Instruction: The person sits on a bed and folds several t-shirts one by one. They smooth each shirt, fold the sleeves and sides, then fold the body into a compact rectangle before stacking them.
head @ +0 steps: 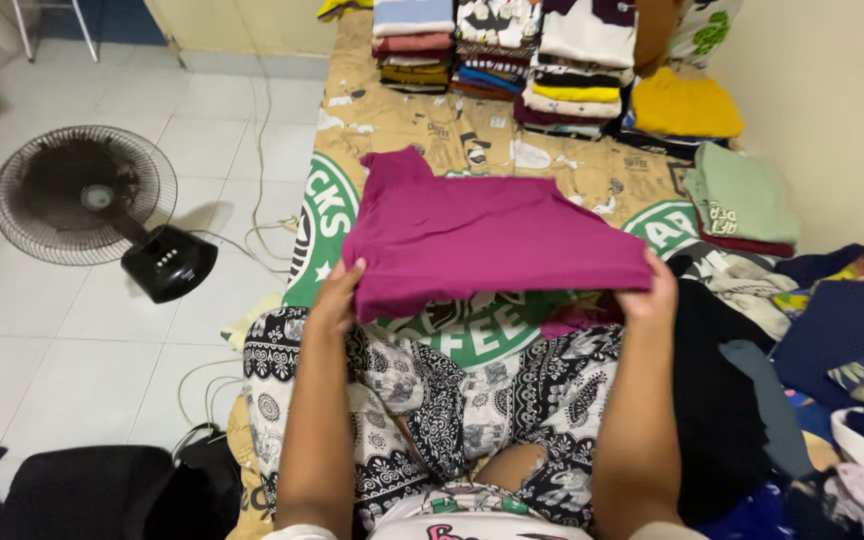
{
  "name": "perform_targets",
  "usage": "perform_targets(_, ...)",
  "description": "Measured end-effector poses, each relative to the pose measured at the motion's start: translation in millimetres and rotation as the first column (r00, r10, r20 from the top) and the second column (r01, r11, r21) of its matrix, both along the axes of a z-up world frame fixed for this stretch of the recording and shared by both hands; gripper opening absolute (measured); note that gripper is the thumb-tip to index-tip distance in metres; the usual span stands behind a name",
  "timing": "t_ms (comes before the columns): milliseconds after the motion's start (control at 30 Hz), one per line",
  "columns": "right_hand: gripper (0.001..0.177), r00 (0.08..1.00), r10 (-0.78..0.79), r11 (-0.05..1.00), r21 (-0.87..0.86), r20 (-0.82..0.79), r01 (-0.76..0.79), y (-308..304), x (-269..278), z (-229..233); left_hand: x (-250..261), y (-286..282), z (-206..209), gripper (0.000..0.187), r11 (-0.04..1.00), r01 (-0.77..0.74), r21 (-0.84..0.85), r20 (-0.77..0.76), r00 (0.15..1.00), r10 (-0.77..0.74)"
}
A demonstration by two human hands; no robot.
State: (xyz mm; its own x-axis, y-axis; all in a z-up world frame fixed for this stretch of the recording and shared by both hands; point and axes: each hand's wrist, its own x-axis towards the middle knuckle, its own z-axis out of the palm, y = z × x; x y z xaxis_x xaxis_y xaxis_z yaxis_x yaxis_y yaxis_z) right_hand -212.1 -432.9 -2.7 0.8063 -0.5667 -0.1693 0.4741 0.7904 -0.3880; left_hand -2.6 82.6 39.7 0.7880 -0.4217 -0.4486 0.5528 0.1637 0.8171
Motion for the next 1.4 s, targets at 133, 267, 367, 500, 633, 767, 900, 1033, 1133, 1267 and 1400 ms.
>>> perform_targets(133,0.022,0.995,-0.058,0.995,-0.078,0.076,0.064,20,-58,30,-28,68,41,0.089,0.961,0.23,-0.151,0.412,0.899,-0.15)
perform_targets(267,0.02,0.997,0.013,0.987,-0.158,0.076,0.0,30,-81,50,-23,98,48,0.088,0.887,0.338,-0.316,0.514,0.846,-0.139)
perform_targets(367,0.022,0.995,-0.045,0.993,-0.11,-0.086,0.036,10,-5,65,39,62,59,0.065,0.94,0.162,-0.302,0.297,0.952,-0.069)
perform_targets(500,0.009,0.947,0.258,0.921,-0.345,0.194,-0.18,-54,143,111,156,-30,98,0.032,0.981,-0.161,-0.104,0.029,0.986,0.164)
perform_targets(633,0.026,0.961,-0.144,0.968,-0.166,0.237,0.186,-108,207,212,239,-58,197,0.028,0.77,-0.022,-0.638,0.439,0.811,0.387)
perform_targets(767,0.01,0.885,0.012,0.879,-0.426,0.465,0.213,-87,154,265,240,-47,256,0.024,0.753,0.119,-0.648,0.53,0.78,0.333)
perform_targets(900,0.019,0.949,-0.103,0.916,-0.344,0.298,0.207,-39,118,238,199,-24,246,0.032,0.874,0.225,-0.431,0.666,0.733,0.14)
perform_targets(1033,0.036,0.992,-0.069,0.95,-0.297,0.107,0.098,-22,92,142,154,-16,166,0.045,0.988,0.055,-0.142,0.472,0.881,0.018)
perform_targets(1133,0.043,0.931,-0.198,0.98,-0.088,-0.307,0.18,-17,71,49,122,-22,81,0.051,1.0,0.005,-0.005,0.238,0.971,-0.004)
perform_targets(1267,0.038,0.734,-0.063,0.97,-0.216,-0.676,-0.115,-14,49,-49,86,-18,-28,0.048,0.968,0.058,0.245,0.064,0.995,-0.076)
perform_targets(1400,0.035,0.61,0.074,0.931,-0.164,-0.789,-0.325,-15,50,-76,89,-17,-90,0.057,0.94,0.152,0.304,-0.009,0.988,-0.157)
